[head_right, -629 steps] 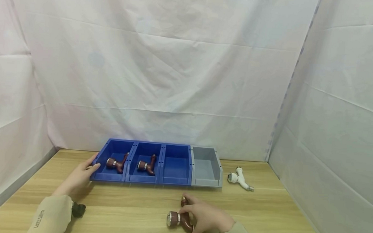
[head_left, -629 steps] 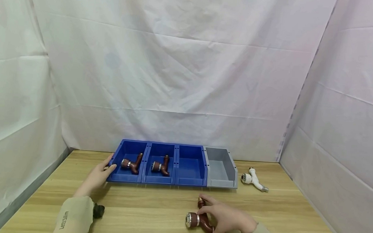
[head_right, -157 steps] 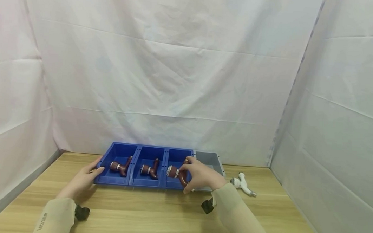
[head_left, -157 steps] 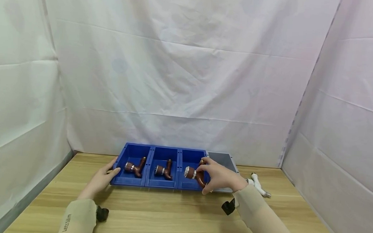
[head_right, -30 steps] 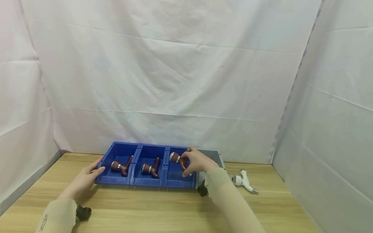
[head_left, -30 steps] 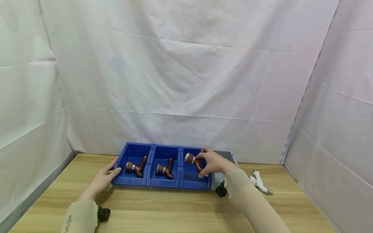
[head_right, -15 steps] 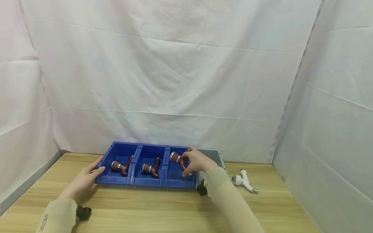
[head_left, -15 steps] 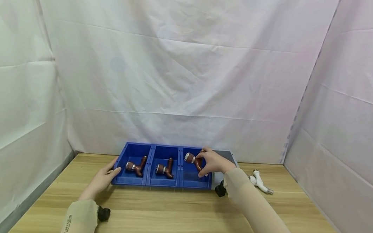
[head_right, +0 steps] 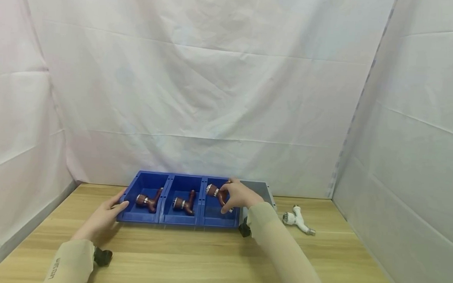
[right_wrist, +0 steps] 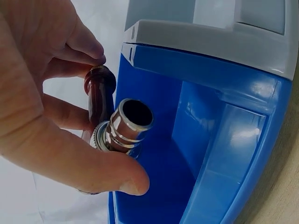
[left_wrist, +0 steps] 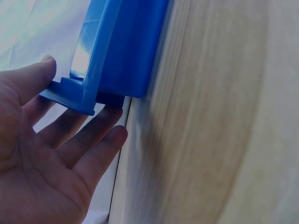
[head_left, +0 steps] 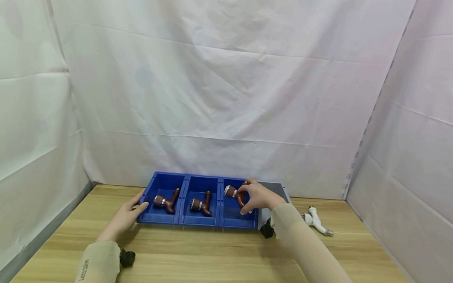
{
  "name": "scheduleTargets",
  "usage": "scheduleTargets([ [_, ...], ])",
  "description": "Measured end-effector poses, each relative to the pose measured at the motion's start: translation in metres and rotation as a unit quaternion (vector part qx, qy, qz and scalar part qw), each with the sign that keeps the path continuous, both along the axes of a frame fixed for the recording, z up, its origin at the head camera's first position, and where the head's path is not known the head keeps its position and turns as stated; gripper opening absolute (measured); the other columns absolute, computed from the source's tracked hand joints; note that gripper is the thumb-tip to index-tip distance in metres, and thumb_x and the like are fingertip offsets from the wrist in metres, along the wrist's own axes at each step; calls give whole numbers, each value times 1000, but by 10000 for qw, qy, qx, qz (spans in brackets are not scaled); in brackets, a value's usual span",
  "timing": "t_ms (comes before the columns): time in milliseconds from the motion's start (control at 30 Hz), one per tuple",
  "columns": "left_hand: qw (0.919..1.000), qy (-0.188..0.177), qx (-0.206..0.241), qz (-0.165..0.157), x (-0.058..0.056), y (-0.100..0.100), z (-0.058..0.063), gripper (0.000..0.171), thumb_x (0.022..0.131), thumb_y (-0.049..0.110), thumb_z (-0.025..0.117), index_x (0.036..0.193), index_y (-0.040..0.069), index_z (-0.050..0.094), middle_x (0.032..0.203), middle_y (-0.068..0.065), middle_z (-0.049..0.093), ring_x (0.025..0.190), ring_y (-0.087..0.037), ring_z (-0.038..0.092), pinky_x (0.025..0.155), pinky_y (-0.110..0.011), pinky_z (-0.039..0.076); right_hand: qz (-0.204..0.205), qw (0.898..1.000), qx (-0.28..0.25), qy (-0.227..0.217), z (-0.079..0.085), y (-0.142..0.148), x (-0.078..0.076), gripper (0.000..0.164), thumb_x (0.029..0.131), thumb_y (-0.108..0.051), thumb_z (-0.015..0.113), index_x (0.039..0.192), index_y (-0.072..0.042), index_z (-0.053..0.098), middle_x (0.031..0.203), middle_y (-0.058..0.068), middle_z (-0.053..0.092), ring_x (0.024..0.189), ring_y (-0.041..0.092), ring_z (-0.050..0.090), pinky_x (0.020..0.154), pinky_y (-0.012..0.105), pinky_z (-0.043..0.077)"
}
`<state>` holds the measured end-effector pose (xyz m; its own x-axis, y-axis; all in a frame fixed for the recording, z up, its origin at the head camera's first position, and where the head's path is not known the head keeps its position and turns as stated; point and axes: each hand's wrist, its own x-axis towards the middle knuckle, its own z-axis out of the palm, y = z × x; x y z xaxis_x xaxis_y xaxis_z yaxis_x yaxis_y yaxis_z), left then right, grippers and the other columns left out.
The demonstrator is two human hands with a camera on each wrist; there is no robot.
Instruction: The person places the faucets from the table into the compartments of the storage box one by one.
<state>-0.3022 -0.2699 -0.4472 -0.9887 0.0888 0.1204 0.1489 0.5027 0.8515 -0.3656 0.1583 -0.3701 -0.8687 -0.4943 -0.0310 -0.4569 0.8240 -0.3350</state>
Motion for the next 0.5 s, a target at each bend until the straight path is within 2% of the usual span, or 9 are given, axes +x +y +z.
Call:
scheduleTargets([
  [267, 9999, -73, -151, 32, 0, 1, -1, 63, 104, 31, 47, 155, 8, 19, 146, -32, 35, 129, -50, 38, 102, -59, 34, -64, 10000, 55, -23, 0, 0, 3, 67, 67, -29, 90, 126, -15, 63, 137, 12, 42, 107, 22, 51, 83, 39, 50],
  [500, 9999, -152, -77, -3, -1, 2, 0, 65, 104, 34, 47, 156, 11, 17, 148, -31, 32, 131, -50, 36, 102, -58, 36, -92, 9999, 41, -34, -2, 1, 4, 65, 68, -27, 90, 126, -15, 63, 141, 13, 40, 106, 20, 51, 85, 38, 49],
])
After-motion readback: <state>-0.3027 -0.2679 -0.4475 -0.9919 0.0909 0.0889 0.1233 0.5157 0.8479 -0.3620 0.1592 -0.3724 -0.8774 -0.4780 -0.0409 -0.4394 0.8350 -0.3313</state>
